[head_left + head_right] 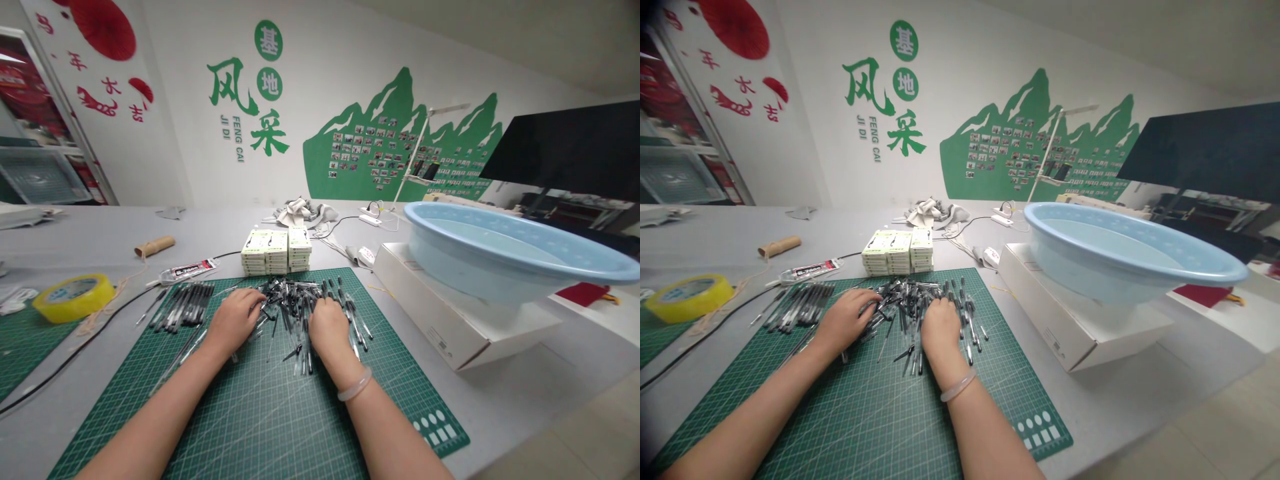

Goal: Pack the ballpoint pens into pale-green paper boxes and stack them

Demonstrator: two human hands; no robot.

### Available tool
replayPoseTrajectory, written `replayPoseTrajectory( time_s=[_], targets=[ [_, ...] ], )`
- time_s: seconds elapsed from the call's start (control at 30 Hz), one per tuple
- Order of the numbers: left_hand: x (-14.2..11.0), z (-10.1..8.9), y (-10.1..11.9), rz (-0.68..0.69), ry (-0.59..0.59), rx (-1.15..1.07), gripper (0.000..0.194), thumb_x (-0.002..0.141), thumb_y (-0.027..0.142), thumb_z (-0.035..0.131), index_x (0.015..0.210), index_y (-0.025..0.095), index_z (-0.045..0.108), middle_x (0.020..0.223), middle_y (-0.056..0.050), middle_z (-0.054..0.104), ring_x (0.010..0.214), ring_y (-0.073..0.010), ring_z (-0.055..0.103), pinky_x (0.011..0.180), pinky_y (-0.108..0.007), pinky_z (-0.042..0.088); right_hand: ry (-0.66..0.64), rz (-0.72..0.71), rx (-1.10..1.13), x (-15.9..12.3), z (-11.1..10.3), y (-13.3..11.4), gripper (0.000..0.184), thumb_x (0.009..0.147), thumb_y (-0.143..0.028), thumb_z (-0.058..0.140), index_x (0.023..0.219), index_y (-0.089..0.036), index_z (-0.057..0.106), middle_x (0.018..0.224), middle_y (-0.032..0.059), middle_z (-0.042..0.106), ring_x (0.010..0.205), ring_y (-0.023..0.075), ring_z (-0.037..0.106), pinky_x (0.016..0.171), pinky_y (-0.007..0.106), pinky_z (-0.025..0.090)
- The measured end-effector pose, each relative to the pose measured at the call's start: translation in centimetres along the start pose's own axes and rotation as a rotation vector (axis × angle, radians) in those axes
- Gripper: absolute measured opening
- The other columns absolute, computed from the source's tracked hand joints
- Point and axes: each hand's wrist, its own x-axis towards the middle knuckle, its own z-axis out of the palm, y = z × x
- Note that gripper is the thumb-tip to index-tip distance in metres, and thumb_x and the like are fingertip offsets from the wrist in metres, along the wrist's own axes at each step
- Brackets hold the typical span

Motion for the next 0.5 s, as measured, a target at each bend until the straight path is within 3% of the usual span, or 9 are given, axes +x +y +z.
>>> replayPoseTrajectory(
  time_s=[0.33, 0.5],
  targets=[
    [0.0, -0.3, 1.2, -0.057, -0.124, 0.09, 0.019, 0.085, 0.029, 0.048, 0.083, 0.024, 0.065, 0.09, -0.004, 0.063, 0.089, -0.0224, 0.055, 0.074, -0.033, 0.042, -0.048, 0.04, -0.03, -0.2, -0.6, -0.9, 0.017, 0.083, -0.006, 0.046, 0.092, -0.009, 0.061, 0.091, 0.0173, 0.062, 0.087, 0.024, 0.062, 0.07, 0.029, 0.047],
    [0.2, -0.5, -0.1, -0.122, -0.131, 0.113, 0.02, 0.084, 0.031, 0.047, 0.081, 0.023, 0.066, 0.089, -0.004, 0.065, 0.09, -0.0221, 0.056, 0.077, -0.032, 0.042, -0.063, 0.083, -0.038, -0.2, -0.7, -1.1, 0.021, 0.084, -0.004, 0.042, 0.09, -0.008, 0.061, 0.089, 0.018, 0.062, 0.082, 0.0235, 0.065, 0.066, 0.028, 0.048]
  ],
)
